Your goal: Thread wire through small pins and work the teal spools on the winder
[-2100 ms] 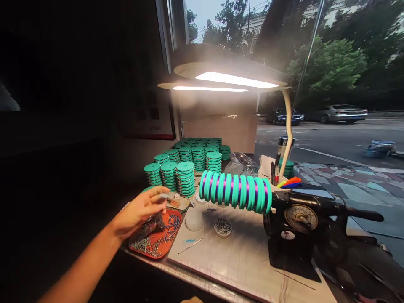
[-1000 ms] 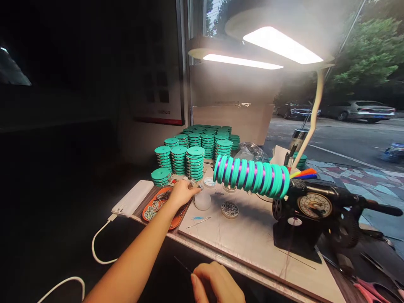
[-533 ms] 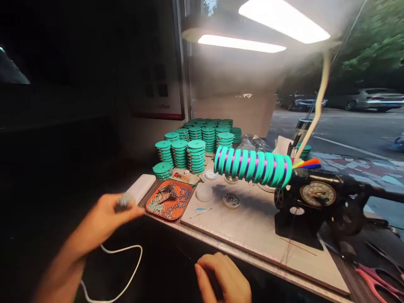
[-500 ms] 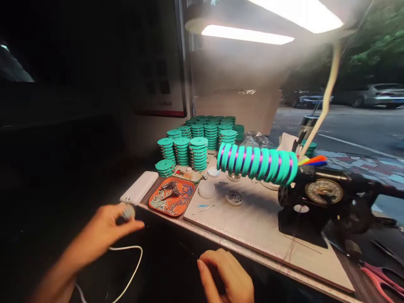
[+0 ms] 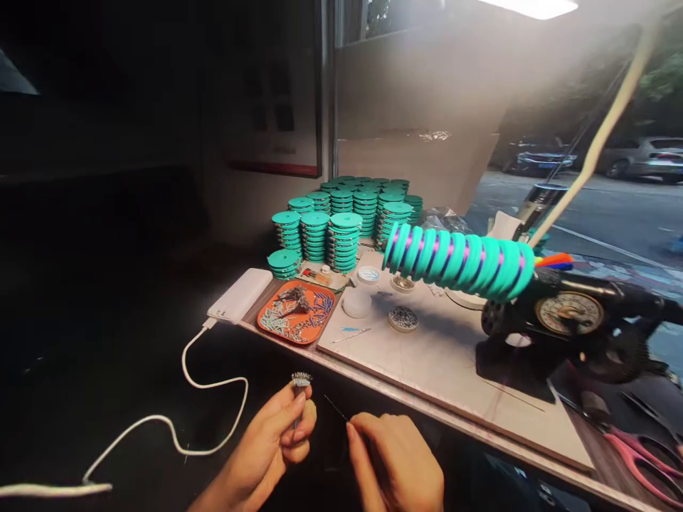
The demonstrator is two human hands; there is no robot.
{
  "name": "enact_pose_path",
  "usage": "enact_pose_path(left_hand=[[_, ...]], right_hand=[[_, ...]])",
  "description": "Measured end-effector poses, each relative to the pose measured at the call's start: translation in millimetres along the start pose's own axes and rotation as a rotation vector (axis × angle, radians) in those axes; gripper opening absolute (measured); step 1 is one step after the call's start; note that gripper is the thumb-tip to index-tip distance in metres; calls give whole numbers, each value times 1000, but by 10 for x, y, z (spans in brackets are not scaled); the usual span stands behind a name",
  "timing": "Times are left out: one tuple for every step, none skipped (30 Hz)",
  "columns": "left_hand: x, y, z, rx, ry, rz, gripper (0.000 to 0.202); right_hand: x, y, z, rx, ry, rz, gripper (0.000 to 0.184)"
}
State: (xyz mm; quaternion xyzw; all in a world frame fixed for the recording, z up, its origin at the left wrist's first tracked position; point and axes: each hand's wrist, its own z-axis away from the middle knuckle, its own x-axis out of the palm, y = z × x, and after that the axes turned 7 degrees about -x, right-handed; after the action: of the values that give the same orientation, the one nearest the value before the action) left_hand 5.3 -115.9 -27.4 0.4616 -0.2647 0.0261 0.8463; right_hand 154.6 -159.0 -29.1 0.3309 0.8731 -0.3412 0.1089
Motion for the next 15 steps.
enact_pose_path(left_hand=[[37, -25, -13, -7, 17, 6, 12], [64, -44, -20, -16, 34, 8, 13], [84, -58, -22, -24, 45, 10, 15], [99, -67, -21, -32, 51, 17, 16], [111, -73, -18, -36, 60, 28, 15], [121, -79, -16, -37, 72, 41, 14], [130, -85, -14, -31, 85, 52, 13], [137, -92, -14, -19, 98, 58, 12], [143, -101, -16, -5, 108, 58, 11], [147, -111, -18, 13, 114, 55, 11], [151, -122, -21, 28, 112, 48, 12], [154, -133, -23, 42, 108, 39, 13], [157, -144, -23, 54, 106, 31, 13], [160, -153, -21, 60, 106, 25, 11], [163, -160, -17, 59, 102, 22, 10]], right_hand=[[-10, 16, 6, -39, -17, 25, 7], [-17, 33, 11, -85, -34, 50, 7], [-20, 50, 13, -139, -51, 74, 8], [-19, 67, 15, -189, -65, 96, 10], [-15, 83, 17, -233, -80, 114, 12], [-8, 96, 18, -269, -97, 130, 13], [-1, 105, 20, -288, -109, 148, 13], [8, 109, 23, -300, -116, 166, 13], [18, 108, 26, -311, -125, 182, 13], [29, 101, 30, -310, -125, 198, 13], [42, 89, 34, -297, -117, 212, 12], [55, 74, 38, -269, -100, 224, 10], [69, 56, 42, -237, -81, 228, 9], [84, 39, 46, -204, -66, 227, 8], [96, 25, 49, -174, -56, 222, 7]])
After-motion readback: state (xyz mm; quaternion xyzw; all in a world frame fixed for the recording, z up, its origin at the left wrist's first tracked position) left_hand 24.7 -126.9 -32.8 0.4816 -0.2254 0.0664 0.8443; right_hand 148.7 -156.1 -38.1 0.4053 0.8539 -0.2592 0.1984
